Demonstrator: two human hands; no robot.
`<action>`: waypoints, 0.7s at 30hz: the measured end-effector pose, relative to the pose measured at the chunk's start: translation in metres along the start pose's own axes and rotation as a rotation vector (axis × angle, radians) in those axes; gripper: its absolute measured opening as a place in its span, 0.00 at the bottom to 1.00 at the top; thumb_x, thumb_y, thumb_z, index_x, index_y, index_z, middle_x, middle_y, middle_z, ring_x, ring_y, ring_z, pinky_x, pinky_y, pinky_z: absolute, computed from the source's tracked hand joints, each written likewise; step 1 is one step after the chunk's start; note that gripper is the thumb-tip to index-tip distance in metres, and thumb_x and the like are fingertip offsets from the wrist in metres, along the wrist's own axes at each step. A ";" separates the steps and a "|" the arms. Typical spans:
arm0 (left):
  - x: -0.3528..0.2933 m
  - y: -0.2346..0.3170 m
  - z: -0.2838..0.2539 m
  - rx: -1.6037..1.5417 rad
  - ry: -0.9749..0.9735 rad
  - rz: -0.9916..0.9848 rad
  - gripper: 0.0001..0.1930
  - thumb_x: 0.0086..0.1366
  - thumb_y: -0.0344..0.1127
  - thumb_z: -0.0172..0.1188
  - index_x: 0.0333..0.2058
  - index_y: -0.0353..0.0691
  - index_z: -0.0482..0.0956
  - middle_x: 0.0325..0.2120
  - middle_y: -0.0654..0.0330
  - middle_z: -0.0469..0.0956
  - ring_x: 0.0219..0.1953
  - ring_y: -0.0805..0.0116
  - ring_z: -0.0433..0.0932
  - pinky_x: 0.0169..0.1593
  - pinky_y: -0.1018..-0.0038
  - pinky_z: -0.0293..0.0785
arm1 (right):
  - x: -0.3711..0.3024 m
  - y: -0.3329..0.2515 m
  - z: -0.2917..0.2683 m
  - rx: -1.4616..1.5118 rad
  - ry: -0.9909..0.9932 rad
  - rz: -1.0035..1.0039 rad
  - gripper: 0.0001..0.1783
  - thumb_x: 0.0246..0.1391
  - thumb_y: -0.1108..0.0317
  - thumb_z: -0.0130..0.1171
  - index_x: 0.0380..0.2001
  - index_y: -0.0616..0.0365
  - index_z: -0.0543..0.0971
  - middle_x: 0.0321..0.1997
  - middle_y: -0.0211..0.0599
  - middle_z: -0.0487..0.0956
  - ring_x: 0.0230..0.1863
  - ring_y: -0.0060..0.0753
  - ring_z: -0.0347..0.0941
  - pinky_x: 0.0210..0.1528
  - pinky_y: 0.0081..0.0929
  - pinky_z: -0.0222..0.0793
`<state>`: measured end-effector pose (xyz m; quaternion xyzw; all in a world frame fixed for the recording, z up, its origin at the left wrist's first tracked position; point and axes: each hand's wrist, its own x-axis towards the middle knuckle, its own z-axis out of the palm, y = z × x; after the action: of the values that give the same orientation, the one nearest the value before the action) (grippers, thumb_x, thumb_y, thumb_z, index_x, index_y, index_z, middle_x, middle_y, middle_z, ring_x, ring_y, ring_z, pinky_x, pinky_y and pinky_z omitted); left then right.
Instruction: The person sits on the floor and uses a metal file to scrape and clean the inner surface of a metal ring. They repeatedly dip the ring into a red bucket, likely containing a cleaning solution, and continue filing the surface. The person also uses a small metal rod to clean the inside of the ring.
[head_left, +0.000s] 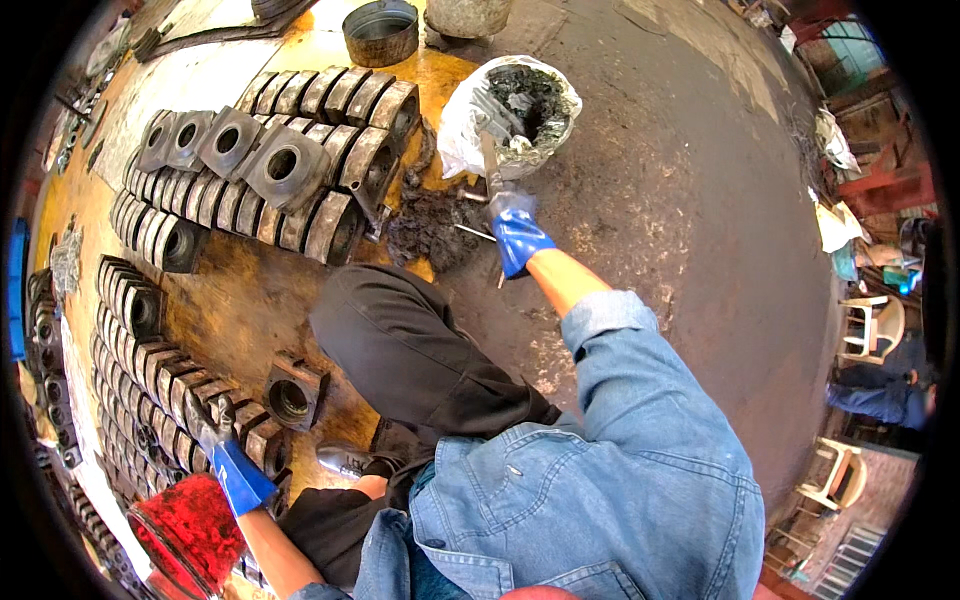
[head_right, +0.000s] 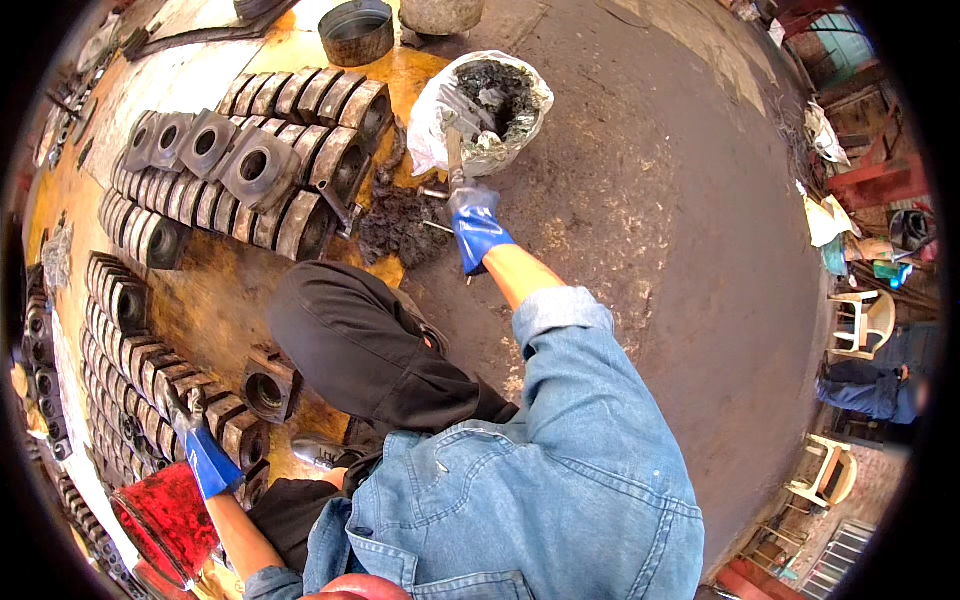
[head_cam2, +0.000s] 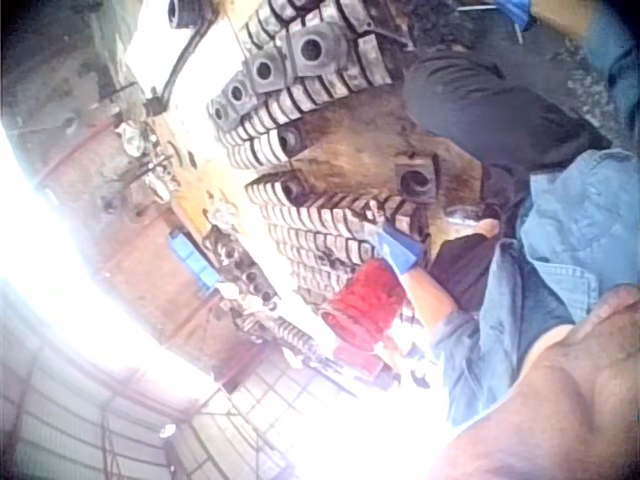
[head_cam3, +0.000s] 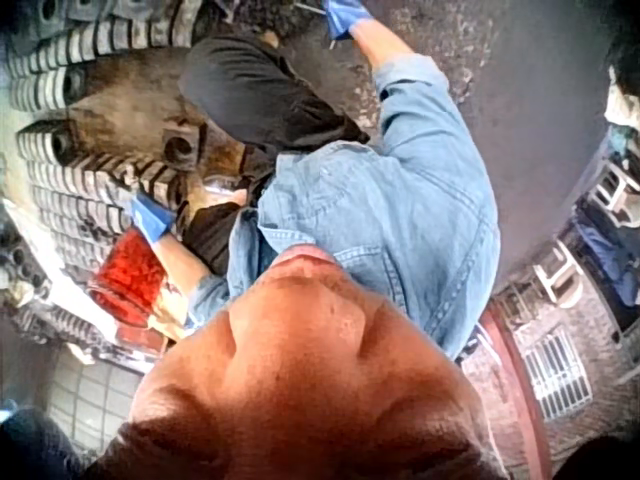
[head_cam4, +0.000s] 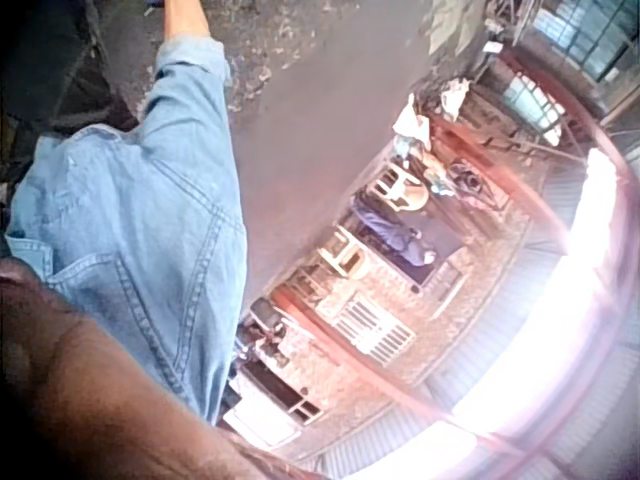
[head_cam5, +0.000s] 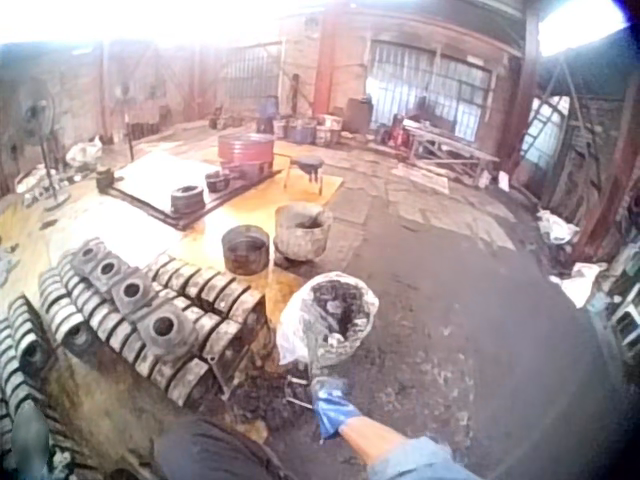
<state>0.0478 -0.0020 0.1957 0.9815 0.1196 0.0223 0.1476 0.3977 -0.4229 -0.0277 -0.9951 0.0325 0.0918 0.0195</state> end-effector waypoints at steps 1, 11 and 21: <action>-0.001 0.000 -0.002 0.002 -0.003 -0.006 0.39 0.51 0.35 0.64 0.61 0.37 0.58 0.50 0.42 0.70 0.51 0.46 0.70 0.51 0.64 0.69 | -0.013 -0.003 -0.002 -0.031 -0.035 -0.023 0.21 0.58 0.63 0.39 0.54 0.46 0.71 0.49 0.39 0.76 0.48 0.44 0.74 0.46 0.43 0.69; 0.003 0.018 -0.003 0.000 -0.107 0.026 0.40 0.48 0.36 0.65 0.60 0.35 0.59 0.47 0.37 0.71 0.51 0.40 0.69 0.53 0.61 0.67 | -0.059 0.060 0.003 1.567 0.132 0.145 0.14 0.60 0.67 0.50 0.49 0.49 0.75 0.40 0.35 0.81 0.29 0.26 0.73 0.31 0.25 0.70; 0.010 0.010 0.003 0.008 -0.065 -0.028 0.41 0.47 0.37 0.66 0.60 0.34 0.59 0.47 0.36 0.72 0.51 0.39 0.69 0.54 0.61 0.66 | 0.036 0.134 0.032 2.313 -0.053 0.575 0.20 0.63 0.55 0.41 0.42 0.61 0.74 0.29 0.39 0.80 0.24 0.29 0.72 0.28 0.27 0.69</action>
<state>0.0601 -0.0093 0.1962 0.9806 0.1286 -0.0122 0.1476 0.4182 -0.5576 -0.0701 -0.3410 0.3175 0.0296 0.8843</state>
